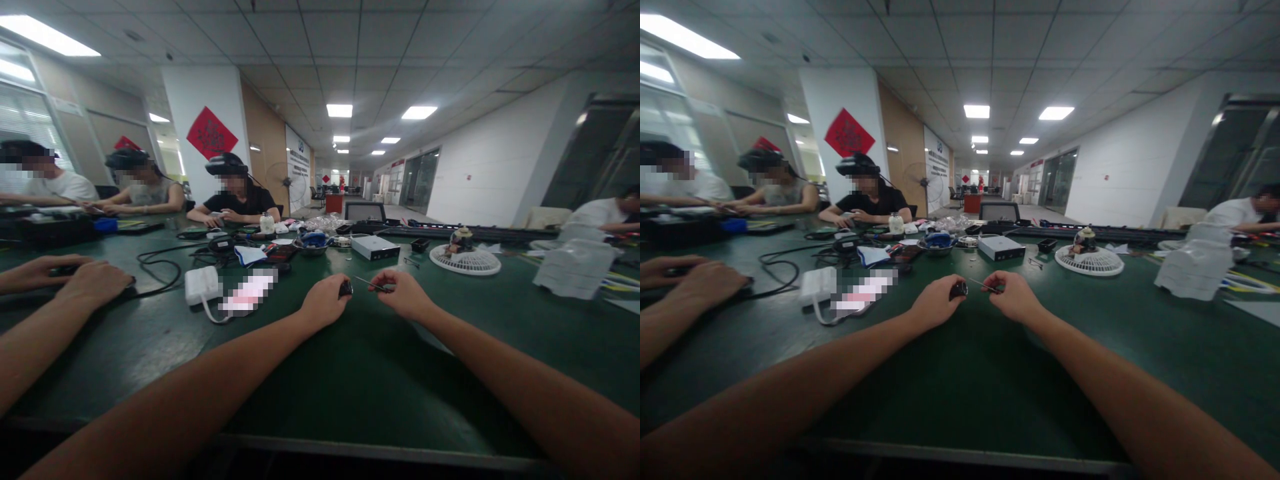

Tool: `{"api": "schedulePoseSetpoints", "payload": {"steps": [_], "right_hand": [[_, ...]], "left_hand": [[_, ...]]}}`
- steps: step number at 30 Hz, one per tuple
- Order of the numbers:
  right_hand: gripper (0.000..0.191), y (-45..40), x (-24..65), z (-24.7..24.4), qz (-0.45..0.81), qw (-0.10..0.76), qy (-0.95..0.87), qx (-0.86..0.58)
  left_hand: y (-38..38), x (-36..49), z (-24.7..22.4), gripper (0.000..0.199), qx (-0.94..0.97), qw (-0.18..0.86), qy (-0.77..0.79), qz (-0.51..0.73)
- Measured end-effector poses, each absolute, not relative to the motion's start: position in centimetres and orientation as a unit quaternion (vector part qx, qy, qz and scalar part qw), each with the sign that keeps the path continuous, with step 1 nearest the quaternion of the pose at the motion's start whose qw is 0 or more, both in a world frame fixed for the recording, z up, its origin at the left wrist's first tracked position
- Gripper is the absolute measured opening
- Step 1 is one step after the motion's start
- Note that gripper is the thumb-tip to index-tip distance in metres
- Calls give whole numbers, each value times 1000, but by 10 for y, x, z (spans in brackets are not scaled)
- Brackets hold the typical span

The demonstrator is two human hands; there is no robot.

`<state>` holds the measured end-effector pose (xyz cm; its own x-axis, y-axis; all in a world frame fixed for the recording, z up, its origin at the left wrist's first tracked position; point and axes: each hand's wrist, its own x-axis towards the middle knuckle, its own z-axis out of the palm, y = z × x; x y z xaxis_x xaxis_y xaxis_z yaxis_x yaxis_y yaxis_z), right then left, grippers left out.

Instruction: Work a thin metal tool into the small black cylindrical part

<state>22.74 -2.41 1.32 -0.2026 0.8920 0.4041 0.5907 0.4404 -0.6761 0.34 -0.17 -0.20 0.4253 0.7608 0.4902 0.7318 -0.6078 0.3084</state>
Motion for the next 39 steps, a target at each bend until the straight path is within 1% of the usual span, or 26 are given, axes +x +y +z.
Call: {"api": "schedulePoseSetpoints", "payload": {"steps": [4,12,15,18,22,27,33,36,39], "right_hand": [[33,-22,225,12,261,417,-731,-473],[30,-18,227,5,288,387,-756,-442],[28,-17,226,4,297,386,-759,-432],[27,-19,225,5,292,393,-757,-432],[25,-22,224,9,259,415,-749,-447],[31,-25,224,16,242,422,-716,-501],[22,-24,226,14,215,398,-756,-474],[23,-24,225,12,217,399,-761,-463],[26,-26,224,11,245,406,-747,-466]], "left_hand": [[-4,5,-1,28,851,28,435,294],[-7,5,2,27,870,30,408,275],[-9,5,3,32,885,39,384,260],[-11,5,5,35,904,37,351,243],[-14,6,8,36,906,24,354,232],[-15,7,10,36,906,25,354,229],[-14,7,9,34,906,32,347,241],[-14,7,9,36,906,40,341,249],[-15,8,9,39,907,36,335,253]]}}
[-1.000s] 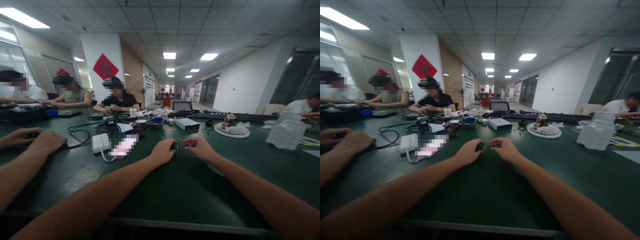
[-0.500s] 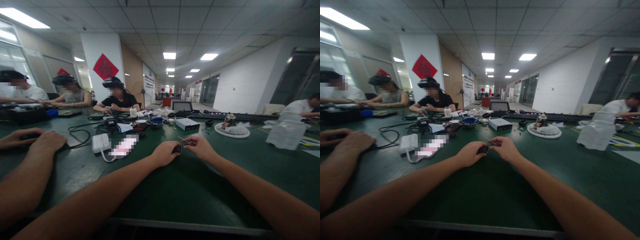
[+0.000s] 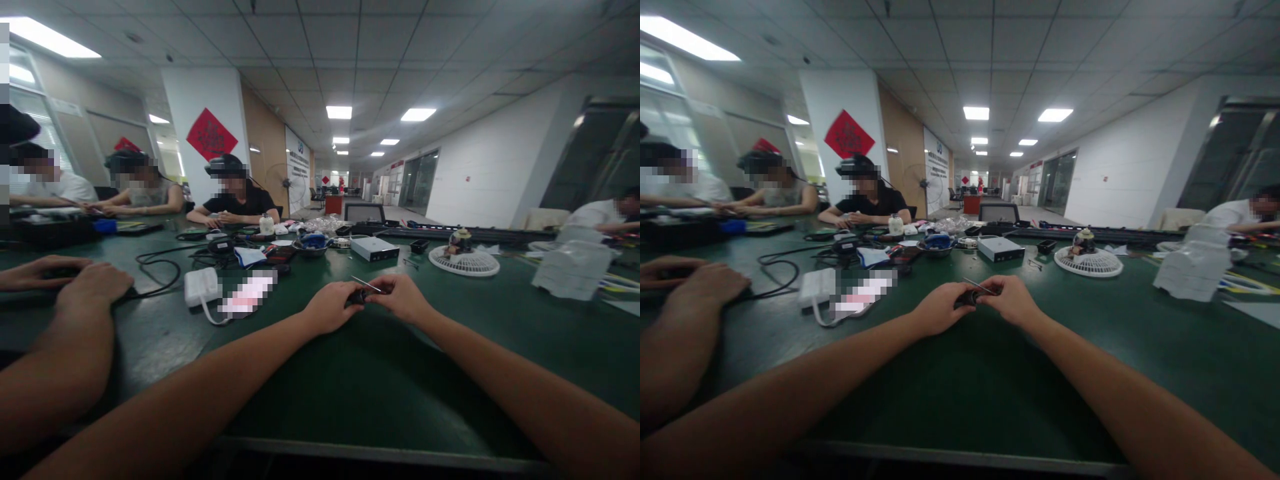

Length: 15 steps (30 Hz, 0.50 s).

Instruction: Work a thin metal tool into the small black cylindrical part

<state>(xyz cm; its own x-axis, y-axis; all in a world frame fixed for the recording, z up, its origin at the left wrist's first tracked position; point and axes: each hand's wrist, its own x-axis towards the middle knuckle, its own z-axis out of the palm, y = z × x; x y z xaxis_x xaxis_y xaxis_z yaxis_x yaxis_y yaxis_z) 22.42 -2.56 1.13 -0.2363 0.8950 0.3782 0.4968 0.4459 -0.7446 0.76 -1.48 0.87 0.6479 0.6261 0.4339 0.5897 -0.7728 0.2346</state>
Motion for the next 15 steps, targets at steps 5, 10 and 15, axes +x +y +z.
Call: {"api": "schedulePoseSetpoints", "payload": {"steps": [5,10,15], "right_hand": [[23,-23,226,9,253,430,-747,-439],[22,-21,227,8,286,384,-744,-465],[21,-24,229,11,333,376,-736,-453]], "left_hand": [[-17,6,10,43,908,25,333,253],[-17,4,10,41,924,20,297,238],[-19,5,12,39,927,14,285,244]]}}
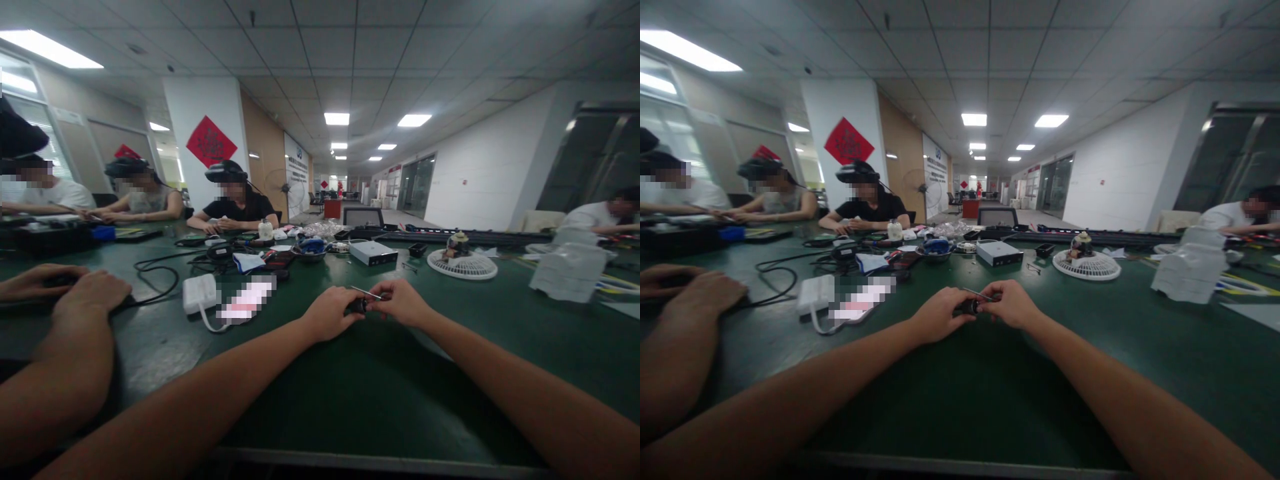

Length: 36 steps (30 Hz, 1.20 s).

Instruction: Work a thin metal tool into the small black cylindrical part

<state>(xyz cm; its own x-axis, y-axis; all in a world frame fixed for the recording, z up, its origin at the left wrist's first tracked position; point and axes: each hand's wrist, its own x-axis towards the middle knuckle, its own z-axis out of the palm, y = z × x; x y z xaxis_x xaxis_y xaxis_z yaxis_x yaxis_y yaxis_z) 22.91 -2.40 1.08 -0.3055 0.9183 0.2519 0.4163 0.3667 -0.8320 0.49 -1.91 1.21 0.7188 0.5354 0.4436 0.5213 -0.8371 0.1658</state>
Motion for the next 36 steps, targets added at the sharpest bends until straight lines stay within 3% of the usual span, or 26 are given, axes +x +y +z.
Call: {"api": "schedulePoseSetpoints", "payload": {"steps": [5,12,21,36], "right_hand": [[29,-25,229,13,327,376,-730,-467],[25,-20,230,8,240,390,-747,-482],[33,-14,229,0,268,375,-758,-461],[20,-34,220,13,128,339,-791,-492]], "left_hand": [[-21,6,14,41,926,15,296,232],[-16,4,10,43,928,27,287,238],[-18,5,12,38,929,32,273,246],[-18,7,11,36,916,19,300,265]]}}
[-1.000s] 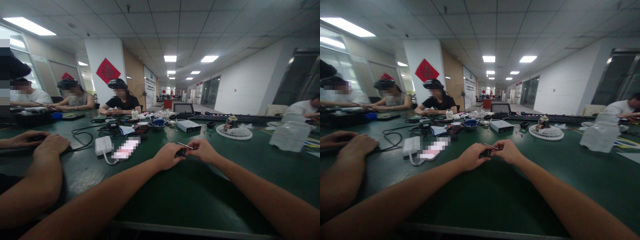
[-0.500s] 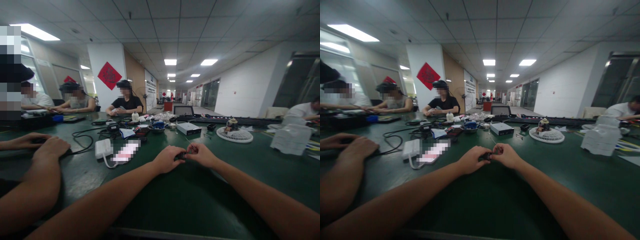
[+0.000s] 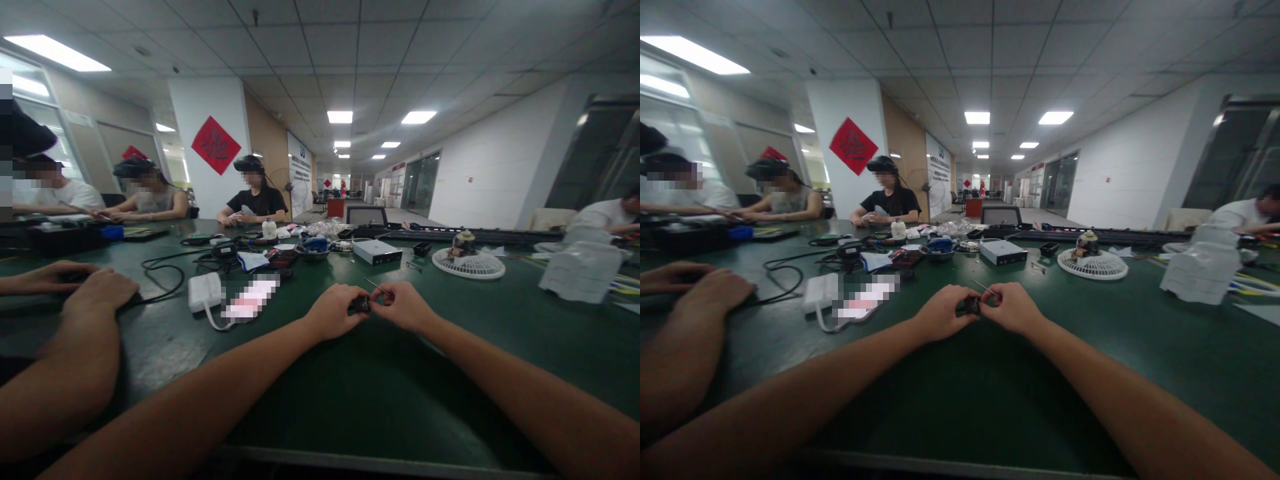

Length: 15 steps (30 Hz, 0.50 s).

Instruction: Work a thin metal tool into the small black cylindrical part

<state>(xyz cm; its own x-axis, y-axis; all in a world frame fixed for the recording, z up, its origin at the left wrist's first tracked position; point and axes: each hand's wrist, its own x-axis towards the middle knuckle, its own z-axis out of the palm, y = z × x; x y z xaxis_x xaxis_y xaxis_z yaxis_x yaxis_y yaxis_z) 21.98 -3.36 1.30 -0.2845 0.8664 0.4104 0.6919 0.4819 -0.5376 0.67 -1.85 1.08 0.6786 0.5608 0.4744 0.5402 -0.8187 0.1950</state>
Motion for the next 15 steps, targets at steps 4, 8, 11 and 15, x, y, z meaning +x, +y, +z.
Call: {"api": "schedulePoseSetpoints", "payload": {"steps": [4,8,11,15], "right_hand": [[20,-32,222,13,129,350,-789,-487],[19,-29,224,10,151,345,-791,-482],[18,-27,224,8,162,334,-790,-488],[26,-23,225,5,193,330,-788,-482]], "left_hand": [[-17,8,9,35,910,23,302,284],[-16,6,9,39,917,30,286,277],[-16,5,9,38,924,32,275,262],[-17,4,11,36,928,43,259,265]]}}
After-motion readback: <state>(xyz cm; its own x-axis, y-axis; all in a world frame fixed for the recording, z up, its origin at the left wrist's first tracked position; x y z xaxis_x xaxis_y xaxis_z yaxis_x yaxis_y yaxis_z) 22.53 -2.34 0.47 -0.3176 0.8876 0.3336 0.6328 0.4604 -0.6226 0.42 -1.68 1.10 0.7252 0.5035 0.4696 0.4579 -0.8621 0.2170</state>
